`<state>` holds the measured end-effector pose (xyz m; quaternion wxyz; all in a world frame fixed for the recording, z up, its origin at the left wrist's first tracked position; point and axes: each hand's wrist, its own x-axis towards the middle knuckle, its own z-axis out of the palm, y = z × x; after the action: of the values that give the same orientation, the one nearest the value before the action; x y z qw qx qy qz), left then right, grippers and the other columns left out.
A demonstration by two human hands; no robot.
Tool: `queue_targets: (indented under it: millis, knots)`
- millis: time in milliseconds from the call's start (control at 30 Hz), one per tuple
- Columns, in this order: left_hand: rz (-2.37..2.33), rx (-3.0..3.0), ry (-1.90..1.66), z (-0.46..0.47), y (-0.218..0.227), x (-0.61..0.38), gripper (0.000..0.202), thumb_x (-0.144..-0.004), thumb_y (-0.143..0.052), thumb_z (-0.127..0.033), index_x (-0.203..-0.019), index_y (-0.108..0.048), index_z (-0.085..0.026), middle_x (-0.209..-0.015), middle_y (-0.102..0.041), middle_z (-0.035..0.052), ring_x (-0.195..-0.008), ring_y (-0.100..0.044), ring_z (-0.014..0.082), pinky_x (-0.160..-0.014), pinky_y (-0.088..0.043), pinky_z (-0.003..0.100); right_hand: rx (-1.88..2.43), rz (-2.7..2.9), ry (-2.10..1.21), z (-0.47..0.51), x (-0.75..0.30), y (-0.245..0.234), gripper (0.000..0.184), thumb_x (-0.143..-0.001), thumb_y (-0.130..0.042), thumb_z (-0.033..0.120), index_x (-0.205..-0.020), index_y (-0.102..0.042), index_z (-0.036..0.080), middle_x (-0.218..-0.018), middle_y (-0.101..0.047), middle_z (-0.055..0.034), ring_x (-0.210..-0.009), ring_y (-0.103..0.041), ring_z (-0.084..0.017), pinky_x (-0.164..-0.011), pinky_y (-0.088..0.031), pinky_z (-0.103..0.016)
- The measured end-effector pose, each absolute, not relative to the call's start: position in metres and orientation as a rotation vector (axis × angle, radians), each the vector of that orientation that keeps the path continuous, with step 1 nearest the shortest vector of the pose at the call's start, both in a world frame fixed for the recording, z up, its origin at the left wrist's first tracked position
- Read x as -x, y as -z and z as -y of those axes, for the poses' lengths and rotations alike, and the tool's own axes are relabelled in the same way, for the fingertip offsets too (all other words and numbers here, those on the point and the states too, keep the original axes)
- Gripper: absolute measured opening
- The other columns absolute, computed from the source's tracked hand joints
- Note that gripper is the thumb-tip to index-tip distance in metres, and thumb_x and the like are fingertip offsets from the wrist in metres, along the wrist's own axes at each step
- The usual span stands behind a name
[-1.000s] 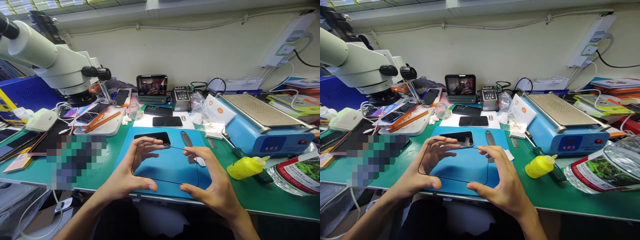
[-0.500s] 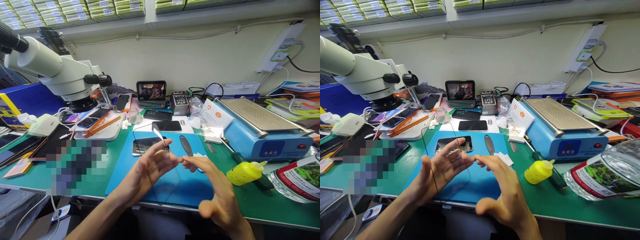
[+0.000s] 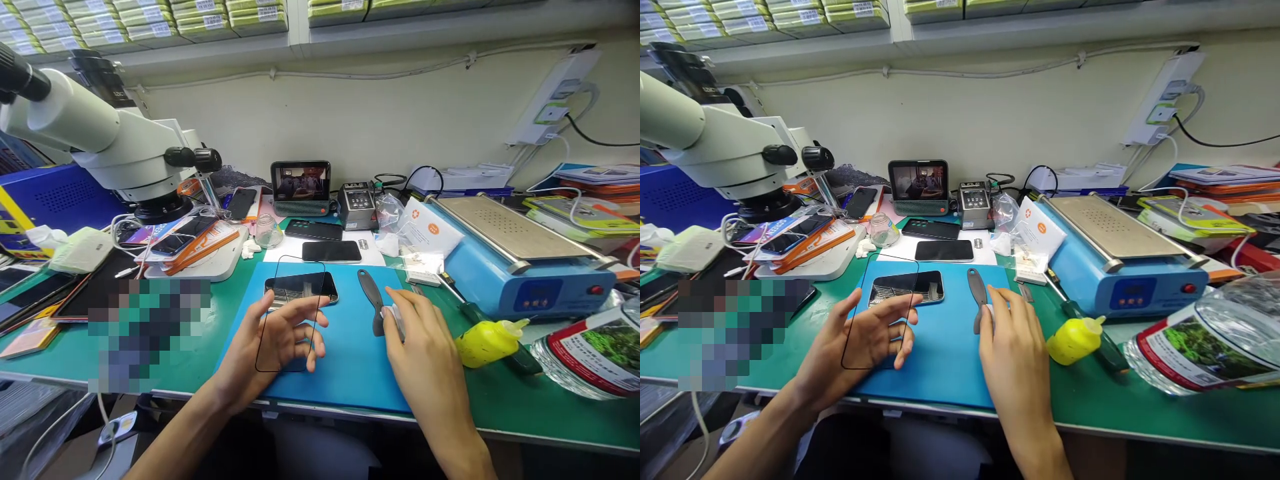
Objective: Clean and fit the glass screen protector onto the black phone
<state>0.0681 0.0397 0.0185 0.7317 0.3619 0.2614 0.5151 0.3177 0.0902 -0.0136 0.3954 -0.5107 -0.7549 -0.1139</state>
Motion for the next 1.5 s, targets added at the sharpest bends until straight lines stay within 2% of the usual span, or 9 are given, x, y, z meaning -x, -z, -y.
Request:
queue_targets:
  millis: [333,567,767,833,900,967,1033,1233,1500]
  knots:
    - [-0.677,-0.877,-1.162,-0.033,-0.001,-0.074,0.087,-0.099,-0.047,-0.092,-0.134,-0.082,-0.02,-0.106,-0.067,0.0084,-0.074,-0.069,0.018,-0.071,-0.06,0.035,1.433,2.022,0.553,-0.077,-0.324,0.016,0.042,-0.118,-0.043,0.046,-0.117,-0.072,0.016,-0.107,-0.073,-0.0151,-0.092,-0.066,-0.032,-0.082,-0.049,-0.045]
    - [-0.722,-0.988,-1.139,-0.027,0.001,-0.073,0.086,-0.109,-0.023,-0.083,-0.14,-0.077,-0.023,-0.11,-0.068,0.0087,-0.079,-0.07,0.0186,-0.079,-0.061,0.039,1.36,1.98,0.399,-0.068,-0.329,0.016,0.025,-0.116,-0.05,0.028,-0.112,-0.074,0.021,-0.105,-0.078,-0.0092,-0.092,-0.068,-0.029,-0.082,-0.048,-0.044]
    - [-0.917,-1.254,-1.116,-0.026,0.002,-0.07,0.095,-0.111,0.003,-0.071,-0.15,-0.069,-0.023,-0.116,-0.07,0.0112,-0.079,-0.069,0.0195,-0.072,-0.059,0.037,1.253,1.804,0.148,-0.06,-0.324,0.006,0.015,-0.112,-0.065,0.028,-0.115,-0.079,0.025,-0.111,-0.083,-0.0052,-0.101,-0.078,-0.025,-0.092,-0.058,-0.039]
    - [-1.03,-1.424,-1.119,-0.023,0.0,-0.069,0.09,-0.111,-0.005,-0.076,-0.153,-0.067,-0.027,-0.12,-0.071,0.0111,-0.086,-0.069,0.0218,-0.076,-0.058,0.039,1.246,1.766,0.028,-0.058,-0.326,0.005,0.016,-0.112,-0.066,0.03,-0.116,-0.082,0.027,-0.115,-0.085,-0.0036,-0.104,-0.081,-0.024,-0.093,-0.061,-0.037]
    - [-1.172,-1.624,-1.105,-0.018,-0.002,-0.069,0.071,-0.109,-0.037,-0.079,-0.156,-0.064,-0.033,-0.131,-0.071,0.0099,-0.101,-0.069,0.026,-0.09,-0.057,0.043,1.283,1.684,-0.068,-0.056,-0.328,0.006,0.017,-0.11,-0.071,0.035,-0.117,-0.084,0.028,-0.114,-0.087,-0.0018,-0.101,-0.084,-0.023,-0.089,-0.064,-0.034]
    - [-1.341,-1.826,-1.09,-0.013,-0.002,-0.068,0.066,-0.102,-0.07,-0.068,-0.16,-0.061,-0.037,-0.142,-0.069,0.01,-0.12,-0.066,0.0329,-0.106,-0.049,0.05,1.338,1.568,-0.143,-0.053,-0.329,0.008,0.022,-0.106,-0.076,0.04,-0.124,-0.084,0.028,-0.108,-0.089,-0.001,-0.095,-0.086,-0.024,-0.082,-0.067,-0.032]
    - [-1.492,-2.012,-1.078,-0.008,0.001,-0.067,0.071,-0.097,-0.082,-0.057,-0.161,-0.06,-0.034,-0.146,-0.07,0.013,-0.129,-0.062,0.0395,-0.111,-0.042,0.056,1.356,1.474,-0.168,-0.049,-0.329,0.01,0.028,-0.104,-0.079,0.041,-0.126,-0.082,0.025,-0.101,-0.089,-0.0018,-0.089,-0.087,-0.025,-0.077,-0.069,-0.032]
    - [-1.623,-2.481,-0.933,-0.007,0.009,-0.062,0.064,-0.103,-0.077,-0.052,-0.156,-0.062,-0.019,-0.143,-0.074,0.0171,-0.12,-0.068,0.0406,-0.101,-0.043,0.053,1.283,1.53,-0.12,-0.03,-0.315,0.013,0.004,-0.104,-0.079,0.029,-0.107,-0.08,0.026,-0.103,-0.089,-0.001,-0.087,-0.087,-0.022,-0.082,-0.071,-0.031]
    - [-1.626,-2.672,-0.729,-0.013,0.002,-0.062,0.057,-0.103,-0.075,-0.049,-0.15,-0.058,-0.02,-0.132,-0.076,0.0131,-0.109,-0.073,0.0356,-0.091,-0.051,0.049,0.926,1.932,-0.14,-0.03,-0.27,0.008,0.025,-0.105,-0.067,0.005,-0.118,-0.074,0.026,-0.112,-0.088,-0.0036,-0.099,-0.086,-0.021,-0.087,-0.071,-0.033]
